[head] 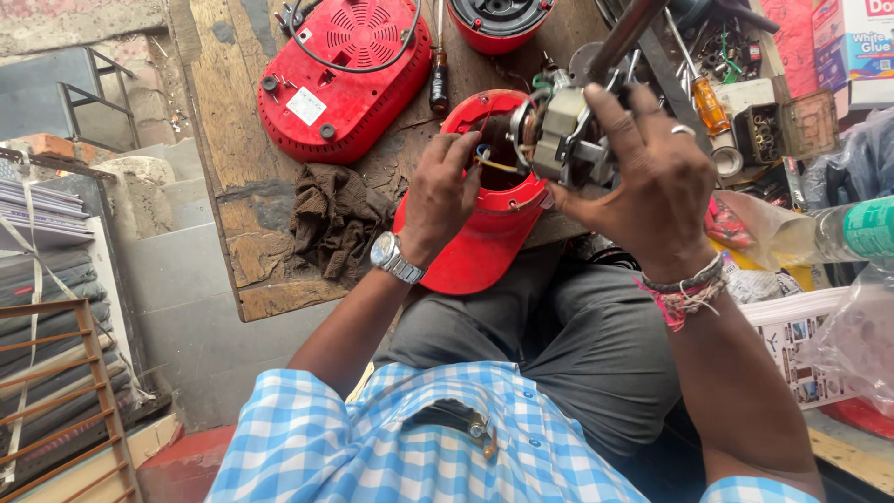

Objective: The person assembles a red electric appliance by inserting a motor unit into a red plastic housing. They align the motor shaft with the housing opening, secure the motor, and then attach a red plastic cover to the top of the assembly.

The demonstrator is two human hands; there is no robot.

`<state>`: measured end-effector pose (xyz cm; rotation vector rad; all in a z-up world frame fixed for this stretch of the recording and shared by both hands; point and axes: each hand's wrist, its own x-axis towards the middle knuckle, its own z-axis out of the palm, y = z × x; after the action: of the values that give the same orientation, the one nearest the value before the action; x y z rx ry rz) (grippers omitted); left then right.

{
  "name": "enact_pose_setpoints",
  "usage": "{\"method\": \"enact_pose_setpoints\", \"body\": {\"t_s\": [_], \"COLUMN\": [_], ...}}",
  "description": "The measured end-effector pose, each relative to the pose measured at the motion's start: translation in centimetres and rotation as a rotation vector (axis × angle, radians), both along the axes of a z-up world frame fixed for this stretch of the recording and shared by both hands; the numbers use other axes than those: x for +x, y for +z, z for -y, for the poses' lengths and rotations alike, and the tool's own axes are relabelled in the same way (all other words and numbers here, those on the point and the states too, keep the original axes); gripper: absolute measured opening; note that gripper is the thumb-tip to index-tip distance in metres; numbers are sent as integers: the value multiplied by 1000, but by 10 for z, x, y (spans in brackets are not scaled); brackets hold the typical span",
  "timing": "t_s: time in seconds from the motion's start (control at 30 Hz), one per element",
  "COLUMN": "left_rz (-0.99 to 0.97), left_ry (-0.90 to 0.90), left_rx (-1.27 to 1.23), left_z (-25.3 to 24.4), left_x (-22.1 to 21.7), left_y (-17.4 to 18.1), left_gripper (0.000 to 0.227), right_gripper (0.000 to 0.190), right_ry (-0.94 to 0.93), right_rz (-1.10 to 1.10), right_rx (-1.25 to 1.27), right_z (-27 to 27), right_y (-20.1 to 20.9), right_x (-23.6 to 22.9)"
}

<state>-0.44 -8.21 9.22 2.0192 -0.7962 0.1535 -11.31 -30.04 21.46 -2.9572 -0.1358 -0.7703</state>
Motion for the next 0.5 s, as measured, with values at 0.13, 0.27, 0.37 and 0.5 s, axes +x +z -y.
{"method": "enact_pose_setpoints", "body": {"t_s": [0.13,0.27,0.37,0.5], "left_rz": [122,244,221,168], "left_ry": [-42,-68,-53,40], "left_rx": [171,343,342,349], "left_z": [-11,-14,-12,-16], "left_x": [2,10,13,7], "left_y": [4,17,19,10], "left_gripper": [68,70,61,24], "right_gripper": [95,92,86,81], "right_ry": [15,66,104,127], "right_rz": [-65,-124,-108,-75], "right_rx": [-38,-88,-157,-244], "right_z": [-6,-2,-2,-5], "right_y": [-7,5,10,14], "right_x": [5,23,36,50]}}
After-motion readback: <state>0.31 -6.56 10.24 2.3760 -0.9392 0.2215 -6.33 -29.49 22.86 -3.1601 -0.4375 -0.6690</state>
